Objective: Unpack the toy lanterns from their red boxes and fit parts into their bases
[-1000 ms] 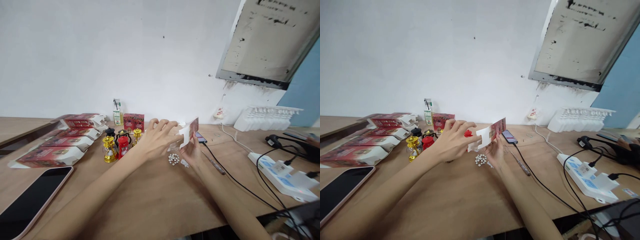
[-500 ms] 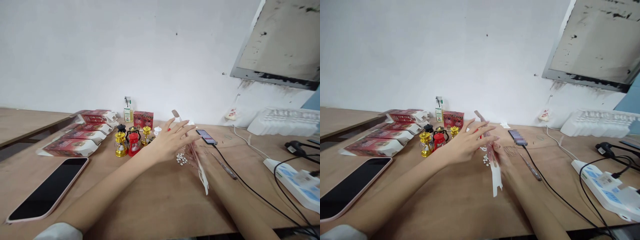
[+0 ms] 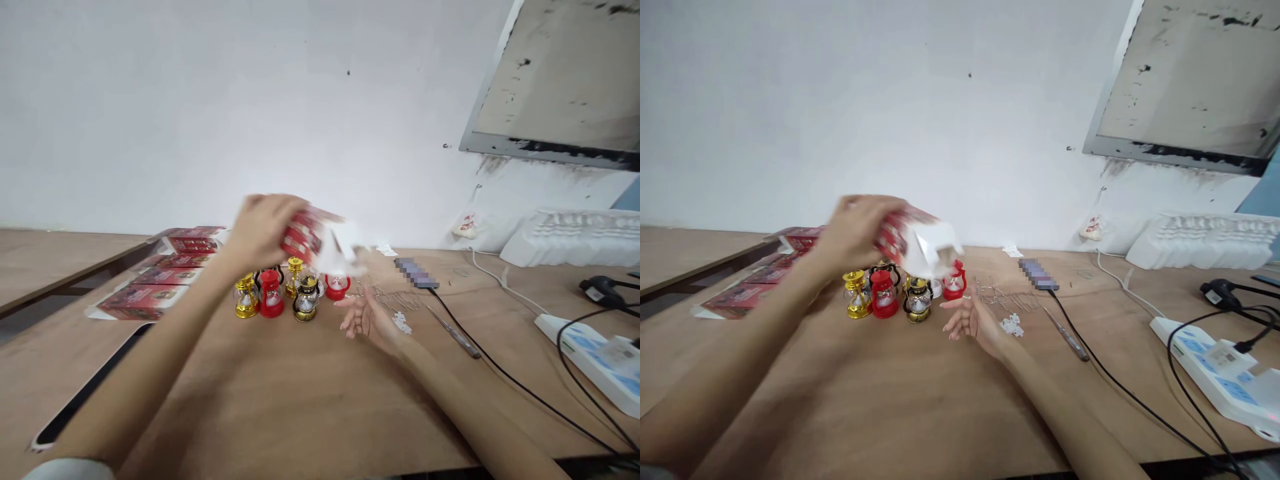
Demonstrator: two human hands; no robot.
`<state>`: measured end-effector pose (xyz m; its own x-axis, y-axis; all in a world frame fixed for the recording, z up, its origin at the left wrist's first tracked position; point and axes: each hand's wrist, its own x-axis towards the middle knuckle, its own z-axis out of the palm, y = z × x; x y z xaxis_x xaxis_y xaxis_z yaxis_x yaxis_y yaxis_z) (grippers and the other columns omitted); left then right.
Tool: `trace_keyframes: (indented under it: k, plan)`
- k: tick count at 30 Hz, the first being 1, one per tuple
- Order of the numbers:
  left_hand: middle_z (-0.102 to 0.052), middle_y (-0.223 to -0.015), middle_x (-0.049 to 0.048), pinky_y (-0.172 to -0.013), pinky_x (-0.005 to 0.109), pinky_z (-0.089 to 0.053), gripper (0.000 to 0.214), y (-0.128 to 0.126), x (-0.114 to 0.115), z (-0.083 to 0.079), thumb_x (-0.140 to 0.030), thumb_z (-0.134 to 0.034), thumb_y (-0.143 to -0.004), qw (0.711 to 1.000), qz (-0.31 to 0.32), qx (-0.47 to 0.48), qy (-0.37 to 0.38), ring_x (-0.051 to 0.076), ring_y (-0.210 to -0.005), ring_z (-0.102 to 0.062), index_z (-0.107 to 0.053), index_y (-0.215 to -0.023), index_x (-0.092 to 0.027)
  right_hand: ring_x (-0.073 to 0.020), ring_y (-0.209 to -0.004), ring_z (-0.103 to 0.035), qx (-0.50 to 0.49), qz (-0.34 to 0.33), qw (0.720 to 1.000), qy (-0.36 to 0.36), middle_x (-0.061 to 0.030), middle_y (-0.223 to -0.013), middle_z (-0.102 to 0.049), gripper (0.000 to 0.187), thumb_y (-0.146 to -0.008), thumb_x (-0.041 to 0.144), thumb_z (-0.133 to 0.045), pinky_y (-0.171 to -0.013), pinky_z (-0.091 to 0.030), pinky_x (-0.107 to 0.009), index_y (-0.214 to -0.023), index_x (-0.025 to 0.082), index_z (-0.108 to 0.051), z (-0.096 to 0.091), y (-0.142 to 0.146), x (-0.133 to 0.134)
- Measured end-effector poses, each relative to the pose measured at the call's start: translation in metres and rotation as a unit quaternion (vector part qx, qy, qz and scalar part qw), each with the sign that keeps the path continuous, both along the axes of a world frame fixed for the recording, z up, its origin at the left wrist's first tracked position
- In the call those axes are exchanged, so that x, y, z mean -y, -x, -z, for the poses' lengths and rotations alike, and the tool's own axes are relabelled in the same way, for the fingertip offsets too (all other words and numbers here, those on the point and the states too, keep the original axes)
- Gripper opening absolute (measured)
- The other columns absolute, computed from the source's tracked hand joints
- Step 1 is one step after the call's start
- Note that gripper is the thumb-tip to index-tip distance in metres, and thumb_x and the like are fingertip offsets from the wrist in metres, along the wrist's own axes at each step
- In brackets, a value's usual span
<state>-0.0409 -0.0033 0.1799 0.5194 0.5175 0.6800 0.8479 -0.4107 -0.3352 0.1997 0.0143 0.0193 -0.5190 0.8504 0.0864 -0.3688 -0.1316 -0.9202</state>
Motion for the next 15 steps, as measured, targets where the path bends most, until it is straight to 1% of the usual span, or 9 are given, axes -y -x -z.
trace_keyframes:
  k: [2,4,5,6,8,9,11,13,15]
  plan:
    - [-0.051,-0.122,0.012,-0.094,0.046,-0.03,0.056,0.049,-0.003,-0.009,-0.027,-0.053,-0.076,0.994,-0.111,0.02,-0.008,0.026,-0.111,-0.045,-0.034,-0.127,-0.014,-0.0117,-0.052,-0.063,0.045,-0.055,0.997,0.0,-0.0056,-0.065,-0.068,0.056,-0.087,0.059,-0.035,-0.051,-0.049,-0.021,-0.093,0.012,-0.065,0.003,0.005,0.004]
    - [-0.049,-0.119,0.0141,-0.088,0.047,-0.034,0.054,0.1,-0.009,-0.005,-0.029,-0.051,-0.077,0.976,-0.21,0.049,0.012,0.028,-0.105,-0.046,-0.033,-0.126,-0.012,-0.0103,-0.051,-0.064,0.077,-0.088,0.993,-0.004,-0.0052,-0.065,-0.07,0.057,-0.086,0.061,-0.035,-0.05,-0.048,-0.019,-0.093,0.013,-0.066,0.007,0.012,0.009]
    - [-0.049,-0.118,0.0152,-0.084,0.048,-0.037,0.056,0.125,-0.013,0.001,-0.031,-0.052,-0.077,0.963,-0.261,0.067,0.018,0.029,-0.103,-0.046,-0.033,-0.125,-0.011,-0.0102,-0.05,-0.063,0.087,-0.094,0.992,-0.005,-0.0052,-0.065,-0.07,0.057,-0.085,0.061,-0.036,-0.049,-0.048,-0.018,-0.092,0.012,-0.066,0.008,0.015,0.011]
    - [-0.049,-0.118,0.0164,-0.082,0.048,-0.038,0.053,0.147,-0.016,0.009,-0.035,-0.048,-0.08,0.95,-0.304,0.07,0.026,0.029,-0.101,-0.046,-0.032,-0.125,-0.011,-0.01,-0.049,-0.063,0.1,-0.098,0.99,-0.007,-0.0051,-0.064,-0.07,0.055,-0.085,0.06,-0.038,-0.048,-0.048,-0.018,-0.091,0.012,-0.066,0.01,0.018,0.014]
    - [-0.048,-0.116,0.0192,-0.08,0.05,-0.037,0.046,0.184,-0.023,0.029,-0.041,-0.036,-0.087,0.93,-0.36,0.056,0.044,0.03,-0.098,-0.045,-0.035,-0.12,-0.009,-0.0097,-0.048,-0.063,0.13,-0.103,0.986,-0.016,-0.0045,-0.064,-0.07,0.048,-0.085,0.055,-0.044,-0.047,-0.048,-0.018,-0.09,0.012,-0.065,0.013,0.023,0.019]
    - [-0.05,-0.113,0.0182,-0.08,0.049,-0.037,0.042,0.197,-0.025,0.04,-0.04,-0.033,-0.088,0.929,-0.364,0.037,0.061,0.028,-0.096,-0.046,-0.037,-0.116,-0.009,-0.0096,-0.049,-0.063,0.142,-0.103,0.984,-0.024,-0.0043,-0.065,-0.07,0.044,-0.084,0.052,-0.048,-0.048,-0.048,-0.018,-0.091,0.012,-0.065,0.013,0.025,0.021]
    - [-0.053,-0.108,0.0147,-0.08,0.045,-0.036,0.037,0.213,-0.027,0.057,-0.043,-0.031,-0.089,0.928,-0.365,0.018,0.077,0.026,-0.094,-0.045,-0.04,-0.108,-0.012,-0.0092,-0.05,-0.063,0.157,-0.102,0.981,-0.043,-0.0041,-0.067,-0.071,0.037,-0.083,0.047,-0.054,-0.048,-0.047,-0.017,-0.092,0.013,-0.065,0.014,0.026,0.025]
    - [-0.054,-0.103,0.0113,-0.081,0.043,-0.035,0.043,0.217,-0.027,0.068,-0.053,-0.028,-0.089,0.934,-0.346,0.011,0.085,0.025,-0.093,-0.045,-0.042,-0.101,-0.015,-0.0091,-0.051,-0.062,0.162,-0.104,0.979,-0.058,-0.0037,-0.067,-0.071,0.033,-0.082,0.044,-0.057,-0.048,-0.047,-0.017,-0.093,0.013,-0.065,0.014,0.026,0.027]
    - [-0.055,-0.102,0.0099,-0.085,0.044,-0.033,0.055,0.214,-0.028,0.073,-0.066,-0.022,-0.084,0.941,-0.327,0.02,0.09,0.025,-0.095,-0.046,-0.043,-0.097,-0.016,-0.0091,-0.05,-0.062,0.17,-0.107,0.977,-0.068,-0.0032,-0.067,-0.071,0.032,-0.081,0.043,-0.058,-0.048,-0.046,-0.018,-0.092,0.014,-0.065,0.013,0.026,0.028]
